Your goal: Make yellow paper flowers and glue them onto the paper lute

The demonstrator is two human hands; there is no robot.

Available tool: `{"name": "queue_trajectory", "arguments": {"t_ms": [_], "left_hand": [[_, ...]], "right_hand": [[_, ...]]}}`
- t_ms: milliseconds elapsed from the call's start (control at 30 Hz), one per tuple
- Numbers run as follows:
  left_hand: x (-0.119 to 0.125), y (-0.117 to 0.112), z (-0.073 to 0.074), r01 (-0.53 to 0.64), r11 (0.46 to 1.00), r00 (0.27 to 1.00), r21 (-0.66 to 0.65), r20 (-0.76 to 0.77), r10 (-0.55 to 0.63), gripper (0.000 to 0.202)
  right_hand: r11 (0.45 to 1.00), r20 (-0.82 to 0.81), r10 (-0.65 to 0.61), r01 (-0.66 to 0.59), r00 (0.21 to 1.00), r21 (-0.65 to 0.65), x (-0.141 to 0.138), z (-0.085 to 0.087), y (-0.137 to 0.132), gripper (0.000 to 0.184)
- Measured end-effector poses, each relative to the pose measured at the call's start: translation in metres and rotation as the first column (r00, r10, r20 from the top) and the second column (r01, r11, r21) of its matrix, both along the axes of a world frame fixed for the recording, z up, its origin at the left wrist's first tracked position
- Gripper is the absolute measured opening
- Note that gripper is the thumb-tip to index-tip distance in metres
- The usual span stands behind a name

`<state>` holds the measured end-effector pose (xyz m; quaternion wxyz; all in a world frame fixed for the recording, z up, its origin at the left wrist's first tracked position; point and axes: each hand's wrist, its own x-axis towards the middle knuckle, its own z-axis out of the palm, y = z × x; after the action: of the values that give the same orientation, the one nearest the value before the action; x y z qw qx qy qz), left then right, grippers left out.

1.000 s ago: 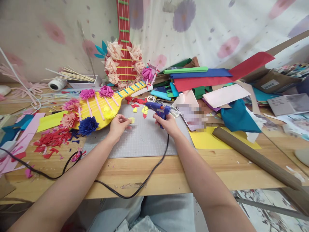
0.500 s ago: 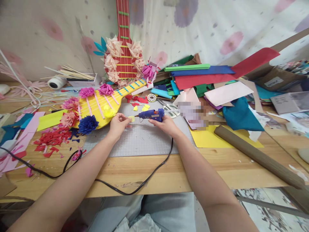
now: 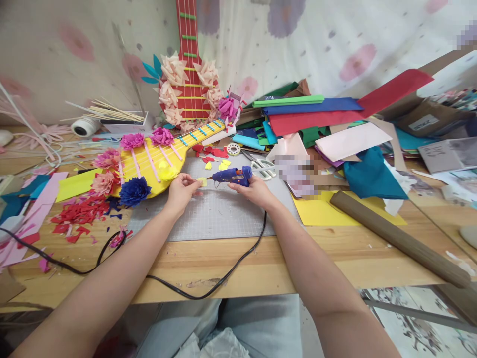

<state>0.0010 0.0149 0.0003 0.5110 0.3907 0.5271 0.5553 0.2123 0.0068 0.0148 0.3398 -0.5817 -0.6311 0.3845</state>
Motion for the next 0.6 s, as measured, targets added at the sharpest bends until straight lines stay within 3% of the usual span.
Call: {"name": "queue_trajectory", "arguments": {"t_ms": [600], "left_hand": [[0.0005, 0.0002, 0.0004, -0.002, 1.000, 1.000, -0.015, 0.031, 0.002, 0.029]], "right_hand": [[0.996, 0.037, 0.077, -0.078, 0.996, 0.039, 0.0004, 0.0022, -0.0015, 0.036]]}}
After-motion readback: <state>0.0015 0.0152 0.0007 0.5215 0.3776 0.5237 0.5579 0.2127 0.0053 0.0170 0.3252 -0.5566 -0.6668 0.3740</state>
